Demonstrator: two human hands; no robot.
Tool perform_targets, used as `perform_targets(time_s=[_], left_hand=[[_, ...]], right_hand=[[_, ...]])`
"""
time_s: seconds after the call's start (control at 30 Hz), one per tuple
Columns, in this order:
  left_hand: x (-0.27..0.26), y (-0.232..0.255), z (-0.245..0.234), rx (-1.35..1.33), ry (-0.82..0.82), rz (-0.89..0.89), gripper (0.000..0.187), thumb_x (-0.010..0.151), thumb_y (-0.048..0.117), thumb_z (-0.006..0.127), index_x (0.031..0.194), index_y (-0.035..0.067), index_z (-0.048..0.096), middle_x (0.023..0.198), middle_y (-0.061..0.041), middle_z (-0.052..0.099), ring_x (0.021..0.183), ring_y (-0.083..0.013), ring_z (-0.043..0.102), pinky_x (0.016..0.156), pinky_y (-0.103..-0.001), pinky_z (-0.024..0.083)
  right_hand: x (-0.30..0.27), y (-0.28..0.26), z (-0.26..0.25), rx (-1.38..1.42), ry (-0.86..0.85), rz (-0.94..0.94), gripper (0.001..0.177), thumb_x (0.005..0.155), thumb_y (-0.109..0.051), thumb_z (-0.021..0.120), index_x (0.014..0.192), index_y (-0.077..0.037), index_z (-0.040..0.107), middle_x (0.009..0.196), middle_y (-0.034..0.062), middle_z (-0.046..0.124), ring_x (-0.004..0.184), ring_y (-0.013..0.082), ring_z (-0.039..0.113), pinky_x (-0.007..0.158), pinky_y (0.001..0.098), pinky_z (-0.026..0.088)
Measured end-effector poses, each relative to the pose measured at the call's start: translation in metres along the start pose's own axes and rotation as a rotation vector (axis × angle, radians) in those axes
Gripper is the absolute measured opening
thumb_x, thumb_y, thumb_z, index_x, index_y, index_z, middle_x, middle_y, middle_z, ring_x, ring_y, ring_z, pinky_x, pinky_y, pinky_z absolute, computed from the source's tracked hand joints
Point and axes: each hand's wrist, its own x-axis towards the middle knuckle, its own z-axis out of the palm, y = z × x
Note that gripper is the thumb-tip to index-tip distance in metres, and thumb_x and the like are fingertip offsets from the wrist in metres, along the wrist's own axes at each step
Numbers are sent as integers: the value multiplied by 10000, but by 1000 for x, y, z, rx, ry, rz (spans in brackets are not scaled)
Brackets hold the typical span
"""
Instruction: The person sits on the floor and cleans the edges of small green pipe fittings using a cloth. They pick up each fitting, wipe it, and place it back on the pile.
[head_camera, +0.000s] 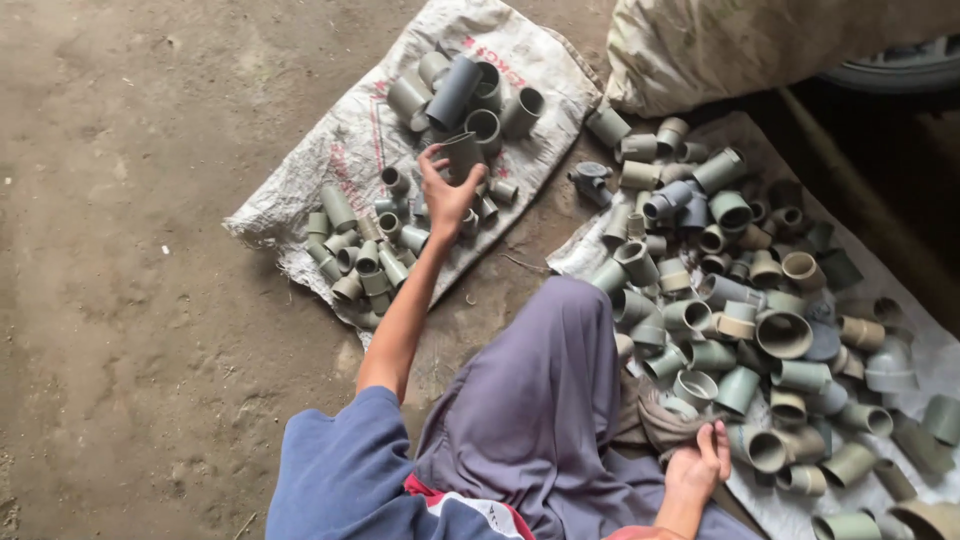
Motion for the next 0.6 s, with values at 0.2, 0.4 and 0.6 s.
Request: perform_targets(time_s=[0.2,0.4,0.6], left_hand=[[91,-48,-21,364,-18,-24,742,761,326,755,1381,274,352,1234,-182,537,1053,-442,640,957,-509,480],[142,-126,13,429,-74,-242,1036,833,255,803,1559,123,76,1426,-356,356,1178,-550,572,1025,-566,473],[144,-106,14,542,-160,-320,1124,803,358,826,1560,117,32,1399,-384,362,1170,-504,586,954,-549,525]], right_hand=[[-14,-6,3,-144,-24,-2,287,872,-93,738,1152,-130,685,1132,-30,681,1060,65,648,1014,148,533],[47,52,-41,-452,-353,-1425,182,863,312,778,921,192,654,1069,446,646,1002,497,682,967,466,588],[56,48,-62,-227,-63,-8,252,999,-117,687,1213,-245,658,1157,11,706,1138,50,689,1063,233,585]])
